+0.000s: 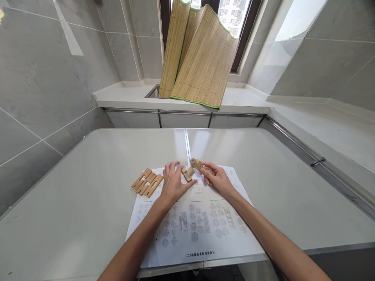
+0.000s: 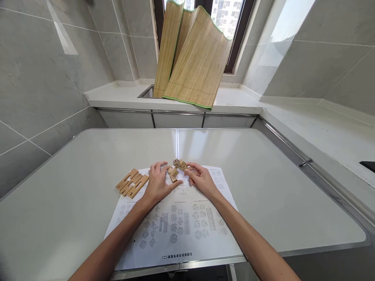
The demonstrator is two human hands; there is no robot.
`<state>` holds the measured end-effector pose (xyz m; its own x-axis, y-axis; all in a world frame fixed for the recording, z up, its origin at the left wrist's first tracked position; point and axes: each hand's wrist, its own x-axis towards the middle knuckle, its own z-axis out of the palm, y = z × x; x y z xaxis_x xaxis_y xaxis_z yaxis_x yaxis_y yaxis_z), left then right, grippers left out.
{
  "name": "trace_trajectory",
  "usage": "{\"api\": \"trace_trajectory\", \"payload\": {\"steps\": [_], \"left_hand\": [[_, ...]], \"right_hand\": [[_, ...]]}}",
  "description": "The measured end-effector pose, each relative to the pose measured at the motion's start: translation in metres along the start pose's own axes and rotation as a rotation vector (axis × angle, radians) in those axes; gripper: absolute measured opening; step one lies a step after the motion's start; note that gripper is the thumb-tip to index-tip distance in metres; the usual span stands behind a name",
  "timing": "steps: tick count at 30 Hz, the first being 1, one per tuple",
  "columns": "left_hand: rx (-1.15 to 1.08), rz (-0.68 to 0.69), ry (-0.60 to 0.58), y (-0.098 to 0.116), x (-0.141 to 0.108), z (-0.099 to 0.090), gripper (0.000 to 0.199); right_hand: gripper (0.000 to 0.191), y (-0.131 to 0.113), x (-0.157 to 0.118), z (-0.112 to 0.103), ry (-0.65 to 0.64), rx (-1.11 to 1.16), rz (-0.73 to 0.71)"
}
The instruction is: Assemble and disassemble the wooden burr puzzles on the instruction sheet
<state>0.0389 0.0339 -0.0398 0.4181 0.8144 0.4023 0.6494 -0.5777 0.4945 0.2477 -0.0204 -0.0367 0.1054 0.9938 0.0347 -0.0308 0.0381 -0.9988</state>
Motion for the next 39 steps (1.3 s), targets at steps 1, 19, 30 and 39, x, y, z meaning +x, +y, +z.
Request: {"api": "trace_trajectory", "payload": {"steps": [1,19,30,39], "left_hand": [[0.003,-0.004,-0.001,0.000,0.000,0.000,0.061],[-0.095,0.175,0.134,0.020,0.002,-0.017,0.007],[-0.069,0.144,0.138,0.018,0.002,-0.015,0.009],[-0.037,0.160,0.137,0.018,0.000,-0.016,0.012]], "right_hand": [[0.054,0.000,0.000,0.000,0.000,0.001,0.002],[0.050,-0.010,-0.004,0.002,-0.114,-0.070,0.002],[0.046,-0.011,-0.005,0.000,-0.199,-0.038,-0.008],[0.038,-0.018,-0.010,0.002,-0.246,-0.081,-0.065]]}}
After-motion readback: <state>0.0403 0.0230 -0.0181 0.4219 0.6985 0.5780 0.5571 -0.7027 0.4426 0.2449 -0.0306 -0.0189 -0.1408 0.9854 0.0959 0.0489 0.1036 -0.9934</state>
